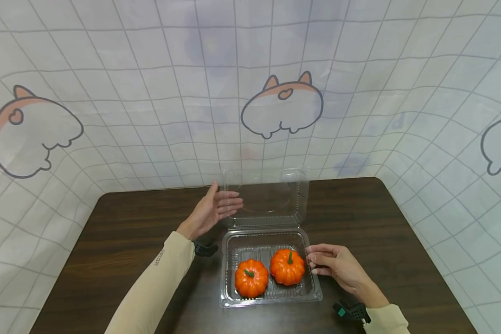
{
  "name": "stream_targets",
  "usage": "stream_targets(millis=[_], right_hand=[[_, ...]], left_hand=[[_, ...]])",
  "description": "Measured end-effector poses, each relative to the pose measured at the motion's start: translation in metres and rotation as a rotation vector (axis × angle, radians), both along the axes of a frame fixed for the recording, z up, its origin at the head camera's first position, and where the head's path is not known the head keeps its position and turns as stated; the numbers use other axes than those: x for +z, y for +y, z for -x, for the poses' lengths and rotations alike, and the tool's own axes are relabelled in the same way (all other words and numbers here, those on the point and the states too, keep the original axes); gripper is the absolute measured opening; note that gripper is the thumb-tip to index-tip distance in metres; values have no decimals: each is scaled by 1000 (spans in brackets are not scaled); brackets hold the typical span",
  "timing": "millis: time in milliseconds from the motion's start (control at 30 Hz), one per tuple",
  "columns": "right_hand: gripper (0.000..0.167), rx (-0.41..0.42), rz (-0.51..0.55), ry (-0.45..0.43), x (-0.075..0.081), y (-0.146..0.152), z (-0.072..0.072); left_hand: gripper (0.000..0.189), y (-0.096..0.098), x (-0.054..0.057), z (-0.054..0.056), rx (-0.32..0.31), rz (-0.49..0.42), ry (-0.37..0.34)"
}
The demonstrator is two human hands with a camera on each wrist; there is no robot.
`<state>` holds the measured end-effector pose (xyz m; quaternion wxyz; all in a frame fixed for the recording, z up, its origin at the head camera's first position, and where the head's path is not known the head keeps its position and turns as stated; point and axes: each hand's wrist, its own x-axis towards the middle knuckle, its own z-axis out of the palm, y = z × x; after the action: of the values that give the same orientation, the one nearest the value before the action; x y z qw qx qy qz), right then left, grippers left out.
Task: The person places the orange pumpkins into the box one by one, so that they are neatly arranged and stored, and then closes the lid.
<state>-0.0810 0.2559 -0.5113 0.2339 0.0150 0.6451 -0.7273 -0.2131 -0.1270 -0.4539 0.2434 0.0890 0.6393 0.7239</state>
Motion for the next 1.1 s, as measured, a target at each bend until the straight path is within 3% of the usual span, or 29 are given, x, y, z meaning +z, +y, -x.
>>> stream_targets(millis=[300,633,867,1100], right_hand=[[50,-1,8,2,0,-3,3],[50,1,1,5,-1,-6,4],[52,0,0,11,-2,-8,4],[51,-9,-7,18,-4,-8,4]], left_hand=[[94,-2,13,2,-41,-14,68],[93,-1,25,0,-23,22,64],[94,0,32,0,-37,88,89],[87,-1,37,-2,-65,95,110]])
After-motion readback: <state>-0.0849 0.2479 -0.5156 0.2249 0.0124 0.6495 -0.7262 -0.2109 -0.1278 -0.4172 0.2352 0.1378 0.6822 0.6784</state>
